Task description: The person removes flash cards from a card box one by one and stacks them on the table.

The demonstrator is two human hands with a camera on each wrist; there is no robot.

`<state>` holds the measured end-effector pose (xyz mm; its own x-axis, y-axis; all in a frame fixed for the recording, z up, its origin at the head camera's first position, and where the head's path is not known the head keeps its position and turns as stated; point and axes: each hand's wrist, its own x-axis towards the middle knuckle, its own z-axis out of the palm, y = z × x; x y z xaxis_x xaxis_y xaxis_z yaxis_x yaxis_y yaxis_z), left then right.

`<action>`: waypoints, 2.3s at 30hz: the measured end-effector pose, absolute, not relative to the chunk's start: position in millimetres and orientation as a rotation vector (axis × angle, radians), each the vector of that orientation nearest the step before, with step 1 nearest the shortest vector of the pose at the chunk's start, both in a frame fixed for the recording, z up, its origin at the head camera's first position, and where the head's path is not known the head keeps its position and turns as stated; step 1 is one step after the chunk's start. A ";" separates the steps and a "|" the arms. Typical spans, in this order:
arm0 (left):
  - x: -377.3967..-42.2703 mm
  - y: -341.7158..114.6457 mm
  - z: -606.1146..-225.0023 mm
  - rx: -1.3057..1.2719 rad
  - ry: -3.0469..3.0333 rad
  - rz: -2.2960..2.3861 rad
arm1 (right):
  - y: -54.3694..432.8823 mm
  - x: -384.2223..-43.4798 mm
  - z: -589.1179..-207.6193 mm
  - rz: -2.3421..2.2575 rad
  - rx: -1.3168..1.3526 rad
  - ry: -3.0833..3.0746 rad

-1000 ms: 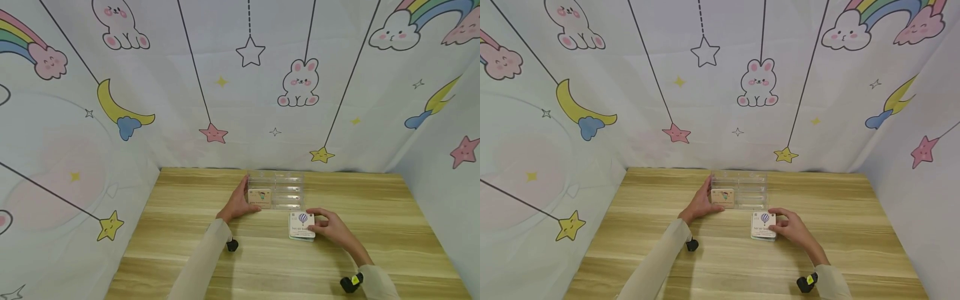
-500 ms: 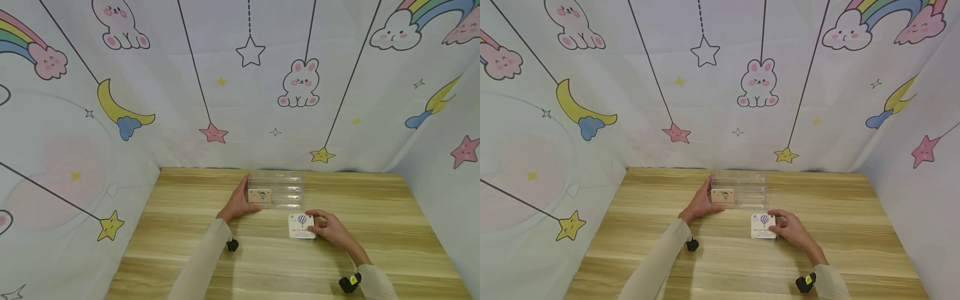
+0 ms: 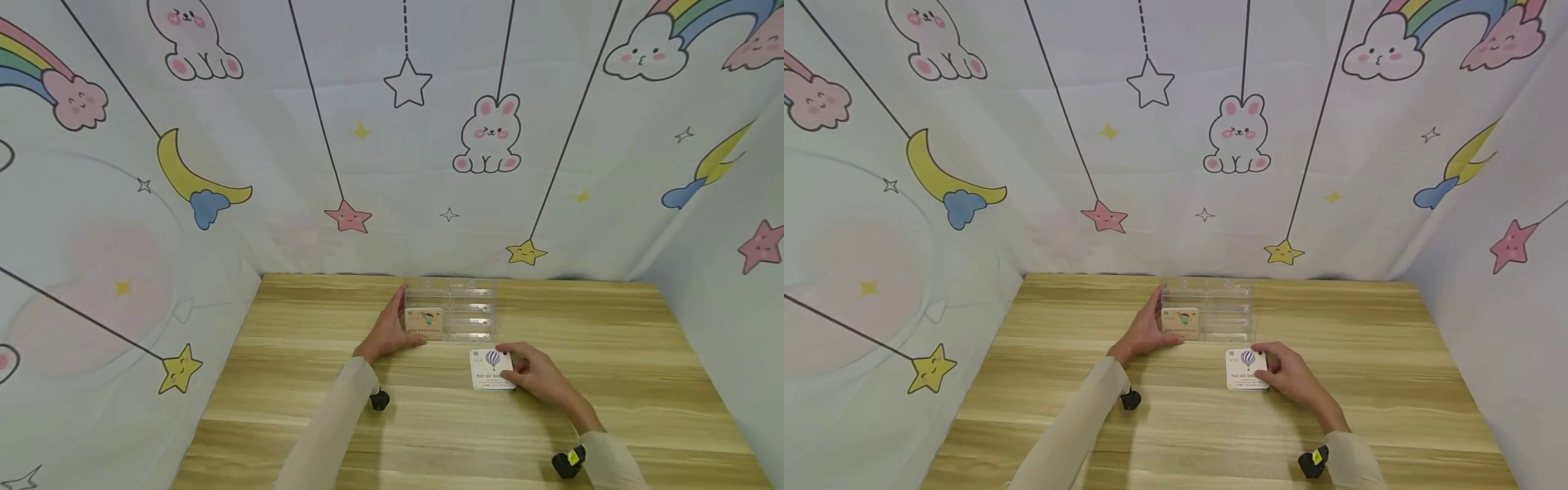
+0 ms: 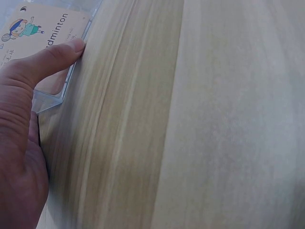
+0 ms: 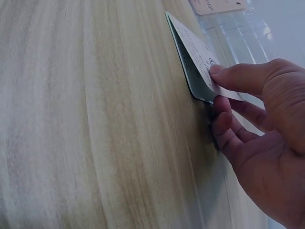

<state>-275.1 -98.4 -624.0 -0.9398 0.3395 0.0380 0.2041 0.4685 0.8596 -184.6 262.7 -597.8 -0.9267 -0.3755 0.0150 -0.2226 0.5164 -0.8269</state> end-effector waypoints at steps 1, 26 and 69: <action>-275.0 -98.4 -623.8 0.477 2.570 1.477 | 262.6 -184.6 -598.1 -1.359 -0.539 2.605; -275.2 -97.7 -620.6 0.459 2.555 1.486 | 255.6 -186.2 -597.4 -1.151 -0.661 2.726; -272.4 -98.7 -617.6 0.456 2.549 1.485 | 257.9 -187.0 -592.6 -1.146 -0.566 2.711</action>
<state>-272.4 -98.7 -617.6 -0.9415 0.3366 0.0180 0.1816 0.4615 0.8683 -187.0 257.9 -592.6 -0.9186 -0.3950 0.0134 -0.2849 0.6382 -0.7152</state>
